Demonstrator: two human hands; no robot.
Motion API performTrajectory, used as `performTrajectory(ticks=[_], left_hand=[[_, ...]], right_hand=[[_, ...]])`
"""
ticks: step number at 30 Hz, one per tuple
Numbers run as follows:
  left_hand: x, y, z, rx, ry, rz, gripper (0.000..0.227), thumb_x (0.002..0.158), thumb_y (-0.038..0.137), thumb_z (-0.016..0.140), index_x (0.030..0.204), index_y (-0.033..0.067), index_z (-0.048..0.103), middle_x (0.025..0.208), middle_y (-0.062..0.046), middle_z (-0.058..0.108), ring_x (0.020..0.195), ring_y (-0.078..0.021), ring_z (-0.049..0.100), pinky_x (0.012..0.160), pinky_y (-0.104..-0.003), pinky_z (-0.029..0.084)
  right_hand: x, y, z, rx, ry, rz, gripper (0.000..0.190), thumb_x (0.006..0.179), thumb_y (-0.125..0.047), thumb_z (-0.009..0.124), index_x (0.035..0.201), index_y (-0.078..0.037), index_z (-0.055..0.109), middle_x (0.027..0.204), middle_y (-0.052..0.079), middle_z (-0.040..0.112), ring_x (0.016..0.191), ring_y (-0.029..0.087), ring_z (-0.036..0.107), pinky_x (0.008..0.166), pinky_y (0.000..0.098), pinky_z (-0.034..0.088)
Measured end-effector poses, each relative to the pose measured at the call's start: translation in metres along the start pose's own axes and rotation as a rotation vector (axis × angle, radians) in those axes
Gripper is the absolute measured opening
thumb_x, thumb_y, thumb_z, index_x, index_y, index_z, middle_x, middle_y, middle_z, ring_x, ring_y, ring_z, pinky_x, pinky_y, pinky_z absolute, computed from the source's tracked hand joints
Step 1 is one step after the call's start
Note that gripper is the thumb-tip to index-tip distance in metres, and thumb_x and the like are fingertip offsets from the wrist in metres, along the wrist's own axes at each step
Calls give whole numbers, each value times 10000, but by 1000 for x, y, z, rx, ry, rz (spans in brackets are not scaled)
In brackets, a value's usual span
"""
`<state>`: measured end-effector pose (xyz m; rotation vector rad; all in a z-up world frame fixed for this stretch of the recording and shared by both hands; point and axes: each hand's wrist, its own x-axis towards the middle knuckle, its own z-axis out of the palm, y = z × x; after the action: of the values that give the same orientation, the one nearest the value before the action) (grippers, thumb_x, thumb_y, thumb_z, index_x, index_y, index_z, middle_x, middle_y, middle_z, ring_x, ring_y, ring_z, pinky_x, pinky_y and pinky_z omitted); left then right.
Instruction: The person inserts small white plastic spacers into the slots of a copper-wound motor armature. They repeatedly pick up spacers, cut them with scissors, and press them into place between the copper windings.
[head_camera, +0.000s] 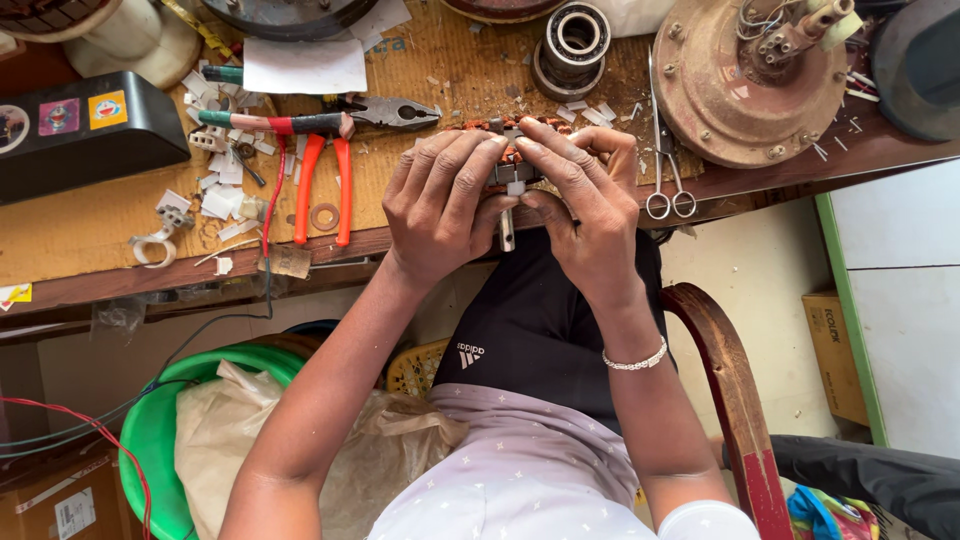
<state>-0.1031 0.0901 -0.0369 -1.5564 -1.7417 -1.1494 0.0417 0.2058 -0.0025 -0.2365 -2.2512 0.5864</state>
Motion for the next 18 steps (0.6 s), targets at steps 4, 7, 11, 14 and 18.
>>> performTrajectory(ticks=[4, 7, 11, 14, 18], left_hand=[[-2, 4, 3, 7, 22, -24, 406, 1099, 376, 592, 1295, 23, 635, 1229, -134, 675, 1145, -322, 680, 998, -458, 553], [-1, 5, 6, -1, 37, -30, 391, 1102, 368, 587, 1285, 26, 635, 1226, -129, 678, 1137, -315, 684, 991, -453, 555], [0, 5, 8, -8, 48, -28, 377, 1110, 364, 585, 1272, 27, 633, 1222, -123, 682, 1133, -310, 688, 986, -448, 558], [0, 6, 9, -14, 54, -39, 362, 1104, 353, 595, 1265, 31, 634, 1222, -120, 681, 1136, -305, 686, 990, -445, 556], [0, 11, 11, 3, 51, -67, 330, 1090, 314, 601, 1249, 26, 629, 1213, -123, 666, 1131, -311, 667, 1004, -460, 518]], right_hand=[[2, 1, -4, -7, -13, -27, 382, 973, -167, 781, 1336, -78, 700, 1397, 40, 688, 1185, 279, 567, 1098, 389, 487], [3, 3, -6, -14, -24, -40, 378, 977, -162, 783, 1335, -76, 700, 1395, 44, 689, 1190, 284, 569, 1102, 390, 486], [4, 5, -6, -14, -29, -47, 366, 979, -149, 784, 1326, -67, 702, 1376, 44, 700, 1175, 281, 570, 1095, 391, 487], [6, 5, -6, -20, -31, -51, 351, 976, -136, 791, 1308, -61, 707, 1354, 44, 711, 1158, 279, 569, 1081, 384, 489], [7, 3, -8, -24, -41, -30, 333, 968, -110, 795, 1287, -60, 713, 1331, 37, 723, 1159, 271, 574, 1082, 377, 480]])
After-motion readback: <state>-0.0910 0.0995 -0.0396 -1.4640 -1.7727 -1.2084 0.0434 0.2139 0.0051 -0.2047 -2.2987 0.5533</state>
